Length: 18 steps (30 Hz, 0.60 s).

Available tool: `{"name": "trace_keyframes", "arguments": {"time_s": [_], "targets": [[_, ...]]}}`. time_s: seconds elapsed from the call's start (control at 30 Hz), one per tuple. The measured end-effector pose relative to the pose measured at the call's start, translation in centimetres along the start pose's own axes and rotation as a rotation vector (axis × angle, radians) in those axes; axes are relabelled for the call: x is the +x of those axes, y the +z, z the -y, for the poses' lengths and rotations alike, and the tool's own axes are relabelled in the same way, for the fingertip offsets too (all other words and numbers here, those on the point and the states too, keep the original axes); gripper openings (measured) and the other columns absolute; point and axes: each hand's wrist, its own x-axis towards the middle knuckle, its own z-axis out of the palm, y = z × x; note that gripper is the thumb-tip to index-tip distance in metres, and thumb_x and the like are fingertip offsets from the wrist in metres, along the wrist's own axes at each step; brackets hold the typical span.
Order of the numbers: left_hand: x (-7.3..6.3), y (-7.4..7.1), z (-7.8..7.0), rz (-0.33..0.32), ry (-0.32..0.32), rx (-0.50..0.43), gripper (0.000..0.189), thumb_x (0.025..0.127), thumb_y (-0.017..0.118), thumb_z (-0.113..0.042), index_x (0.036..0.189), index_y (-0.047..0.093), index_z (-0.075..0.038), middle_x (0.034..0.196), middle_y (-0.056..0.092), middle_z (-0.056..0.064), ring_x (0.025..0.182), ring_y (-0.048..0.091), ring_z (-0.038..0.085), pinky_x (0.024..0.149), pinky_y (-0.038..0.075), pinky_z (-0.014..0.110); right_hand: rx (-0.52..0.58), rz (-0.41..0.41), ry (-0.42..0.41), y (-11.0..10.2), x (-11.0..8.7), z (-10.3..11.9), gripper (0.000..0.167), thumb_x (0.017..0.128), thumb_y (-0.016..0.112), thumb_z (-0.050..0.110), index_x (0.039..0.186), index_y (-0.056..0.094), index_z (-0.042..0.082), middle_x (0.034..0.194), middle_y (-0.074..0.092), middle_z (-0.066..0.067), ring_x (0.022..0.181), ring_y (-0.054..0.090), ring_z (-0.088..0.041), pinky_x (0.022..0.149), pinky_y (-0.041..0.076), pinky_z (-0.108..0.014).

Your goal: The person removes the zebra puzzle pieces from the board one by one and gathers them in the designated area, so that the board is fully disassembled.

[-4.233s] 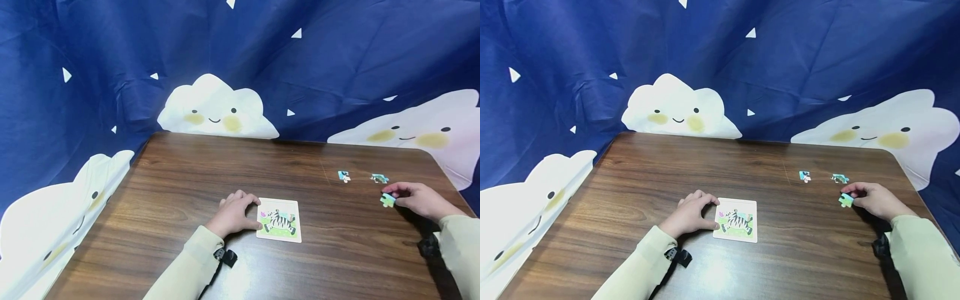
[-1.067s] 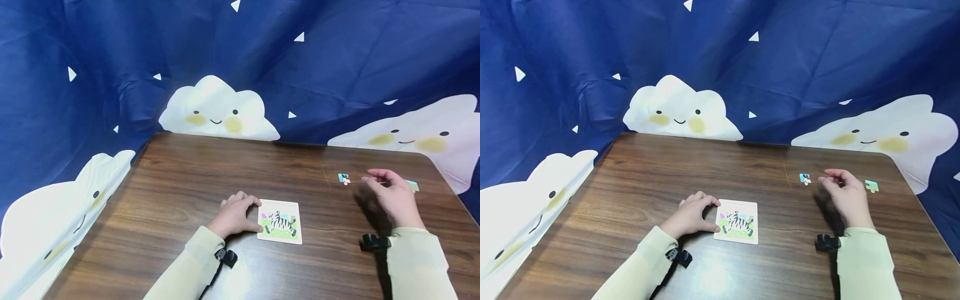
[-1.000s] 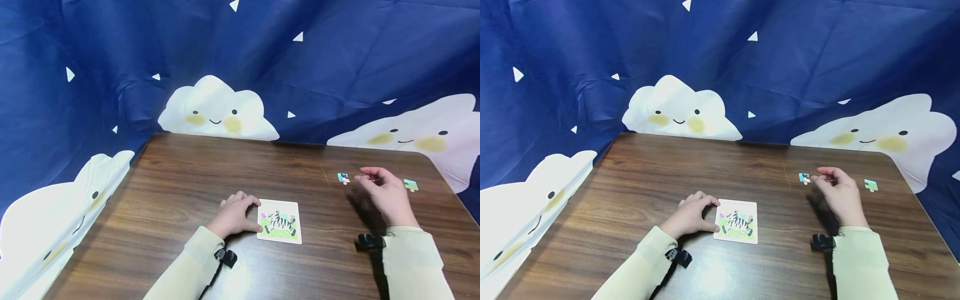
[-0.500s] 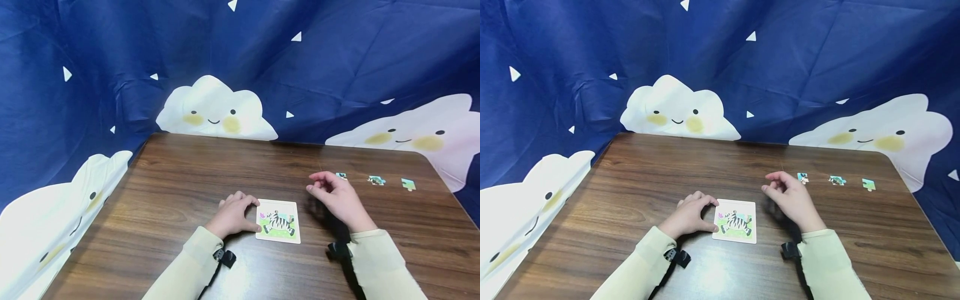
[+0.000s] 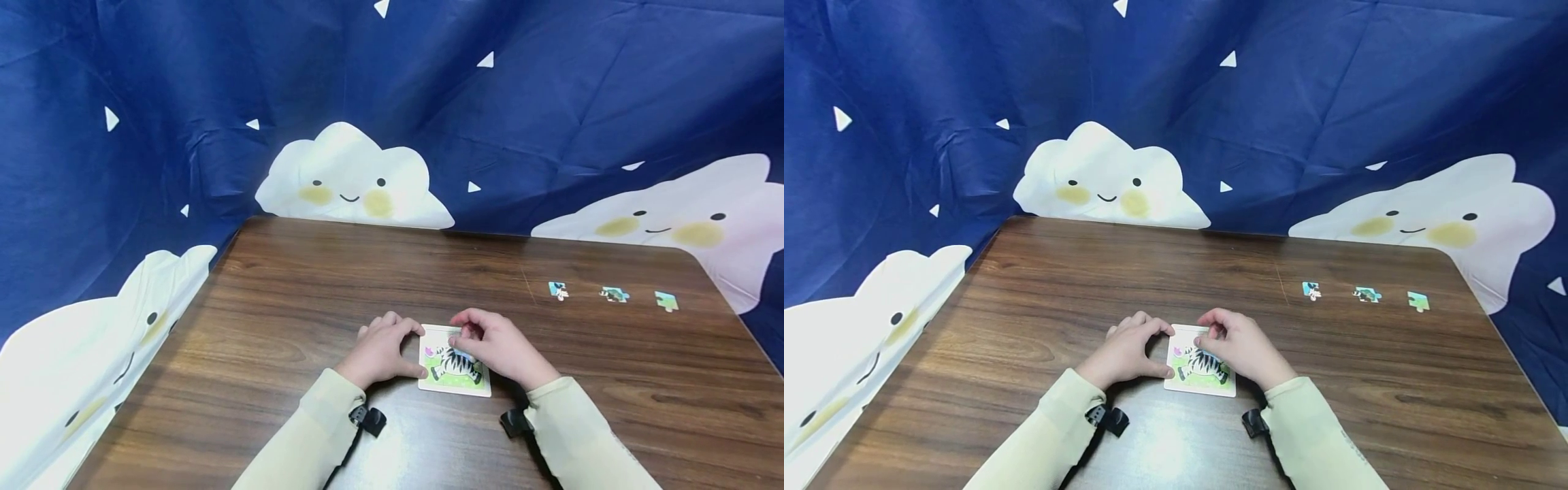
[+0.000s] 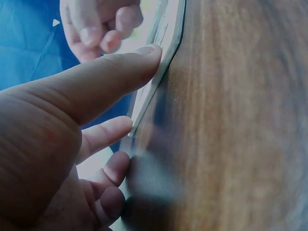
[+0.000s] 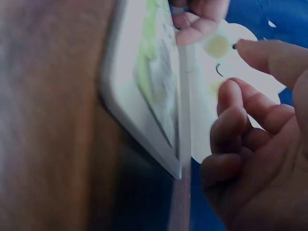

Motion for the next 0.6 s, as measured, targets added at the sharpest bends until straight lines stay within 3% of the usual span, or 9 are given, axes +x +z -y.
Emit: {"name": "trace_keyframes", "arguments": {"time_s": [0.27, 0.6], "targets": [[-0.1, -0.1, -0.1, 0.001, -0.002, -0.008, 0.063, 0.068, 0.089, -0.046, 0.123, 0.064, -0.027, 0.116, 0.054, 0.000, 0.104, 0.048, 0.020, 0.081, 0.032, 0.039, -0.064, 0.138, -0.022, 1.6, 0.0, 0.4, 0.025, 0.084, 0.077, 0.020, 0.105, 0.069, 0.010, 0.076, 0.054, 0.007, 0.065, 0.049, -0.007, 0.059, 0.040, -0.025], [0.0, -0.1, 0.0, -0.001, 0.001, -0.013, 0.063, 0.067, 0.089, -0.045, 0.121, 0.064, -0.026, 0.113, 0.054, 0.000, 0.102, 0.048, 0.020, 0.080, 0.032, 0.039, -0.130, 0.121, -0.099, 2.4, -0.2, 0.6, 0.021, 0.079, 0.076, 0.011, 0.099, 0.069, 0.008, 0.072, 0.052, 0.010, 0.064, 0.045, -0.001, 0.064, 0.042, -0.024]]}}
